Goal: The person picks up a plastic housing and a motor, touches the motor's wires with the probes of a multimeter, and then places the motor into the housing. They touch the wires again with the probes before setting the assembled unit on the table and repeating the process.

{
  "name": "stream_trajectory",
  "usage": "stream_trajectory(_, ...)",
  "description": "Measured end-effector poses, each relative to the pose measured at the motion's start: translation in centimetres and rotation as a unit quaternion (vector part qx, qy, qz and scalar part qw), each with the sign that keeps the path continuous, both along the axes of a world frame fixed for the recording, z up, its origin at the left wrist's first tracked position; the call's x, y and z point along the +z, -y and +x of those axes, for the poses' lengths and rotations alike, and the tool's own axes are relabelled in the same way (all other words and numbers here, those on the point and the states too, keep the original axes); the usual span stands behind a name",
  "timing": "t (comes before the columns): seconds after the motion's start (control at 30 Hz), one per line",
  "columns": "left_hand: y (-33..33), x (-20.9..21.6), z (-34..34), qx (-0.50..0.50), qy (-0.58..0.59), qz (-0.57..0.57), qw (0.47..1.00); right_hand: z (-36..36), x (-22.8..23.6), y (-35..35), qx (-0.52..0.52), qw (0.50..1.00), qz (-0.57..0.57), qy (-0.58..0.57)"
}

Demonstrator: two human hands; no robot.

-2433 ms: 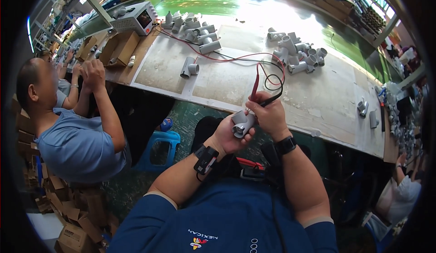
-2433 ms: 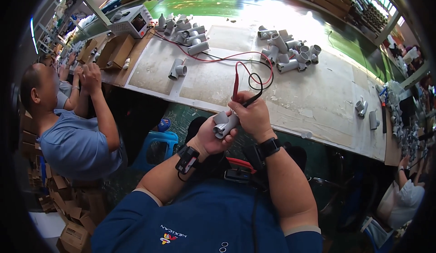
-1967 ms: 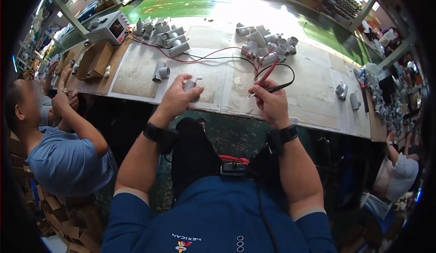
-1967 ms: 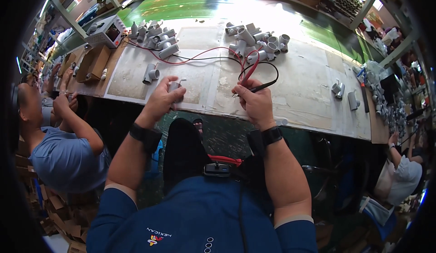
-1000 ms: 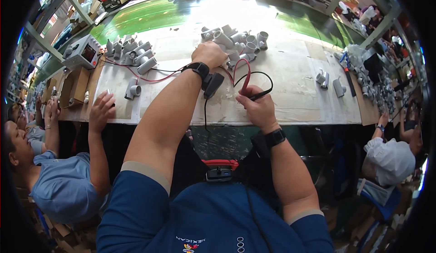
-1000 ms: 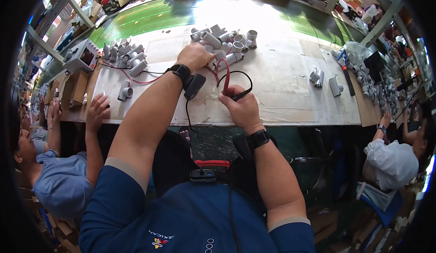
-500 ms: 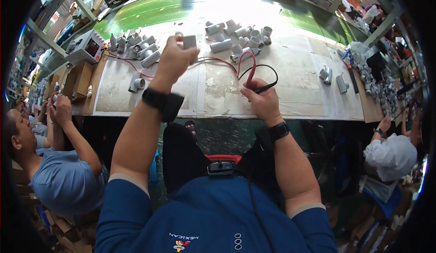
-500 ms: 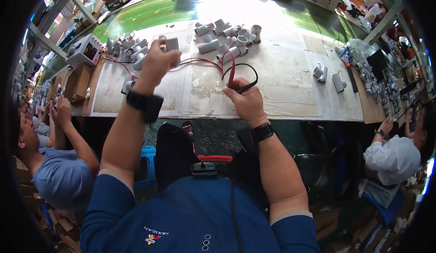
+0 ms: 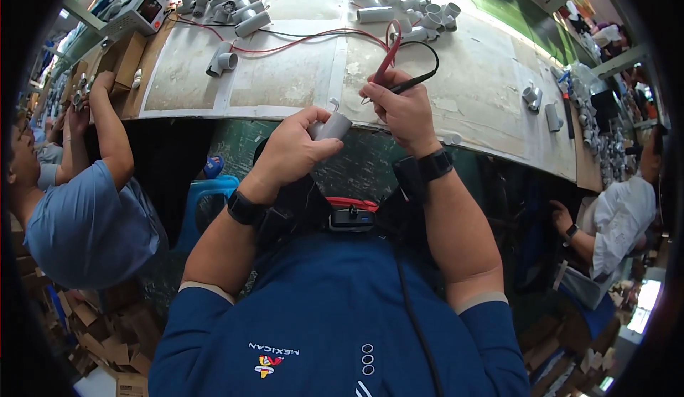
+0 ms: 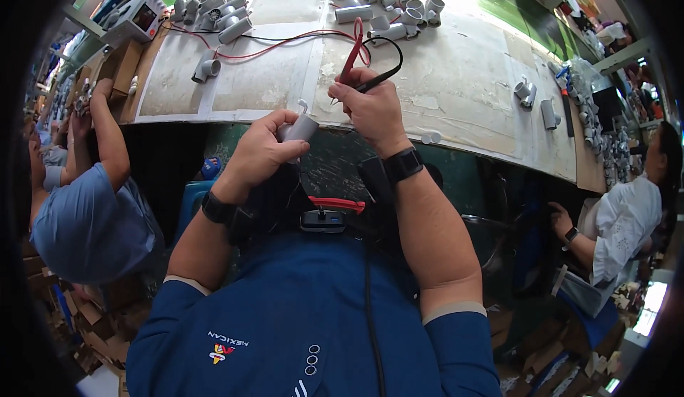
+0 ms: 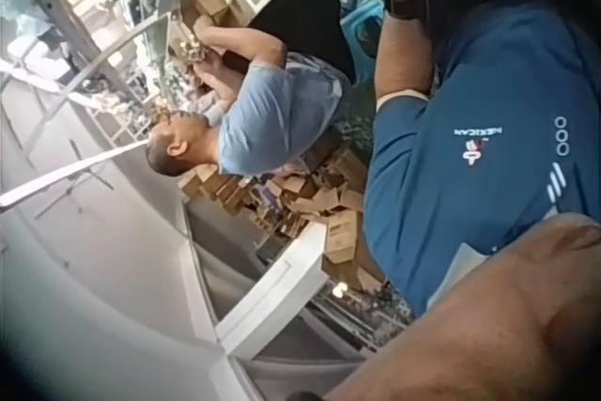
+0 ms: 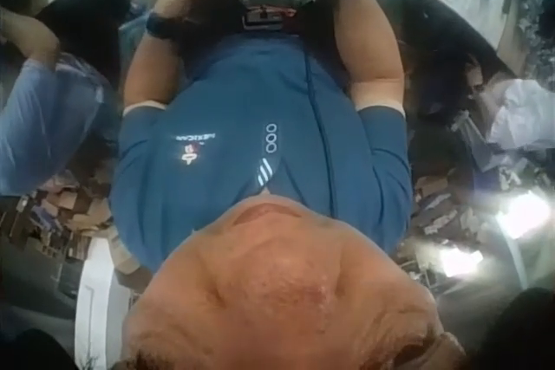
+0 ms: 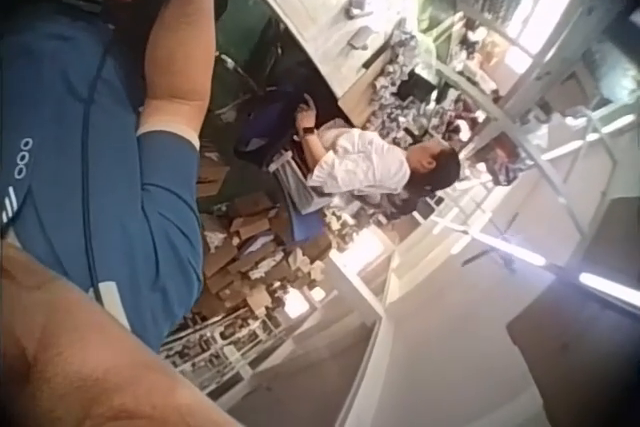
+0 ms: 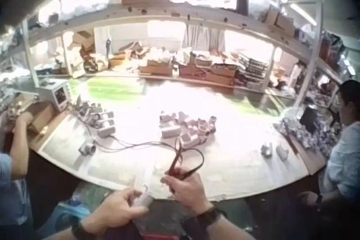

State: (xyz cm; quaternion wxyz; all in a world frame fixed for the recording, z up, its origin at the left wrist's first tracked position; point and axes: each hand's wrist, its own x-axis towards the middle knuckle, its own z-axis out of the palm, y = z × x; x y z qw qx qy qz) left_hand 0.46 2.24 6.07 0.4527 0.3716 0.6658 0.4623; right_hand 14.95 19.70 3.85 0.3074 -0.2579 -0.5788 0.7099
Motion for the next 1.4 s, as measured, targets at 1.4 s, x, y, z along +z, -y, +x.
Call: stream_trajectory(1.4,-0.8,1.2,0.8,-0.020,-0.268,-0.015,0.963,-3.3,-0.3,1.0,0.035,0.976,0.181,0.113)
